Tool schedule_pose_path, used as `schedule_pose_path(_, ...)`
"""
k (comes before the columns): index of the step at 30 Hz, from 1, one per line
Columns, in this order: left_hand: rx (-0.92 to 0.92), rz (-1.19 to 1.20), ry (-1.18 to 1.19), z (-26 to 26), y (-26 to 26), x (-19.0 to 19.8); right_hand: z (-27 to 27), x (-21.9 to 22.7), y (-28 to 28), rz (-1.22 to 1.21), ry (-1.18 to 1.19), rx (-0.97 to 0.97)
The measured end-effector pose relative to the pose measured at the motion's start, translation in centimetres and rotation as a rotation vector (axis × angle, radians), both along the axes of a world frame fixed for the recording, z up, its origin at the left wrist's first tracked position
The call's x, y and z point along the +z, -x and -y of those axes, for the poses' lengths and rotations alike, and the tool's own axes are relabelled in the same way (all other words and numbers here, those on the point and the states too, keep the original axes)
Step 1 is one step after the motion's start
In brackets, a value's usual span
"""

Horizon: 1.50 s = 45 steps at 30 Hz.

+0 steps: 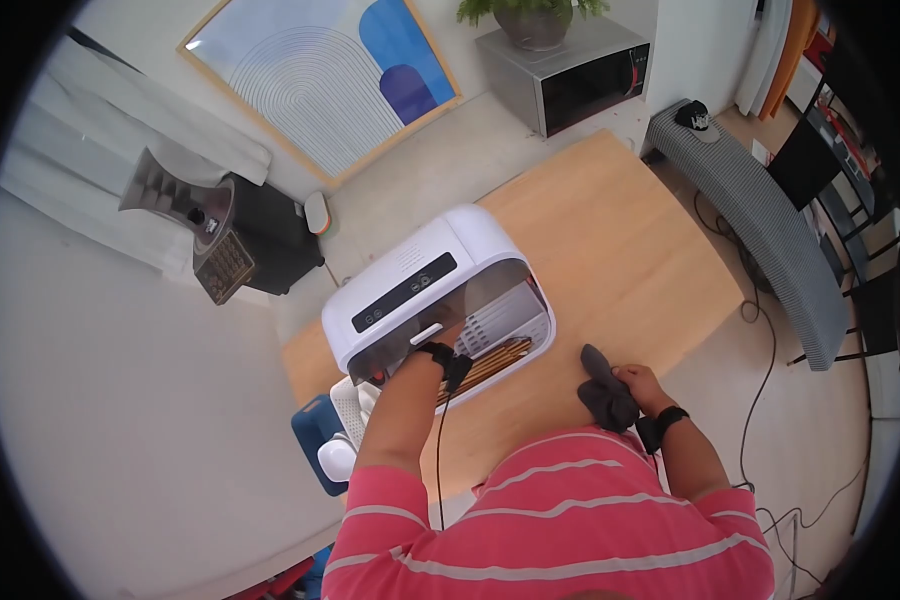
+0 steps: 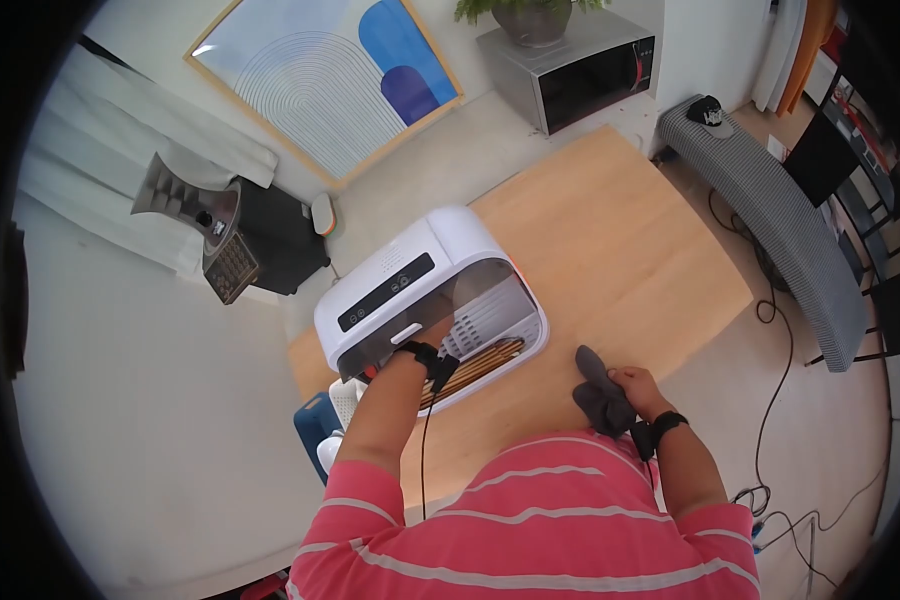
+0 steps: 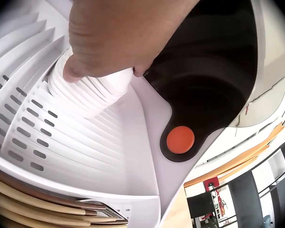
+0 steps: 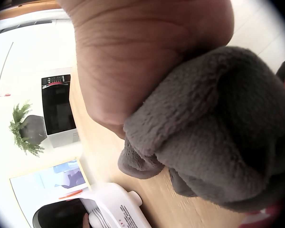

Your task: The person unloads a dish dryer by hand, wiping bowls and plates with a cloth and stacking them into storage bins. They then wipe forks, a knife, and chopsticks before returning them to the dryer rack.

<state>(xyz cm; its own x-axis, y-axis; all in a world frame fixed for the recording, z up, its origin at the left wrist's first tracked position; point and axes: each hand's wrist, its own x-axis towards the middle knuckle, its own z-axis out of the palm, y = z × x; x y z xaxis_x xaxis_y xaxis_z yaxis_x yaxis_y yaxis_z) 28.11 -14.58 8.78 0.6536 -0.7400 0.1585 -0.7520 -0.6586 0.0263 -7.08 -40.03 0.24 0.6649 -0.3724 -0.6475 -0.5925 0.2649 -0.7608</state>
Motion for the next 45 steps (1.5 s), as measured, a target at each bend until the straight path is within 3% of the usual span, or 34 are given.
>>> schedule_pose_path(9,0.092,0.032,0.024,0.8,0.2,-1.2,0.2,0.1,-0.2,0.013,-0.150,-0.039)
schedule_pose_path(11,0.205,-0.245,-0.040,0.9,2.3,2.1,0.3,0.0,-0.2,0.000,-0.105,-0.024)
schedule_pose_path(12,0.184,-0.129,0.111,0.3,3.9,3.4,0.2,-0.1,-0.2,-0.009,-0.066,-0.017)
schedule_pose_path(13,0.214,-0.129,0.109,-0.7,5.2,2.9,0.1,-0.1,-0.1,-0.012,-0.070,0.012)
schedule_pose_path(15,0.264,-0.285,0.437,-3.6,7.7,1.9,0.2,0.3,-0.2,0.073,-0.053,0.023)
schedule_pose_path(16,0.322,-0.270,0.430,-5.1,8.9,1.6,0.2,0.2,-0.4,0.073,-0.070,0.080)
schedule_pose_path(18,0.277,-0.010,0.654,-8.4,11.2,1.3,0.6,-0.1,-0.2,0.101,-0.100,0.057)
schedule_pose_path(21,0.475,0.021,0.602,-15.5,14.3,1.4,1.9,-2.0,0.2,0.066,-0.240,0.079)
schedule_pose_path(23,0.707,0.139,0.615,-20.6,15.3,1.7,1.8,-2.1,-0.1,0.055,-0.294,0.084)
schedule_pose_path(26,1.007,0.304,0.425,-29.1,16.4,2.3,1.7,-1.9,-0.6,0.041,-0.317,0.041)
schedule_pose_path(28,1.244,0.306,0.245,-32.9,16.8,2.3,1.8,-1.8,-0.7,0.030,-0.297,0.040)
schedule_pose_path(29,1.258,0.308,0.251,-34.2,16.9,2.7,2.1,-2.3,-0.7,0.017,-0.326,0.036)
schedule_pose_path(31,1.445,0.030,0.116,-36.2,16.8,3.1,3.1,-4.1,-0.3,0.007,-0.346,0.039)
schedule_pose_path(32,1.451,0.030,0.127,-36.9,16.5,3.5,3.7,-5.7,0.0,0.018,-0.396,0.050)
schedule_pose_path(34,1.465,-0.240,0.134,-38.0,15.9,4.0,4.7,-6.9,0.0,0.035,-0.439,0.067)
schedule_pose_path(38,1.434,-0.167,0.086,-38.6,14.9,4.3,3.7,-4.6,-0.5,0.016,-0.404,0.083)
schedule_pose_path(43,1.538,-0.085,0.172,-36.8,15.6,7.1,3.0,-1.1,-1.6,0.004,-0.342,0.155)
schedule_pose_path(45,1.538,-0.082,0.289,-34.8,17.3,10.0,3.0,0.9,-2.5,0.023,-0.081,0.354)
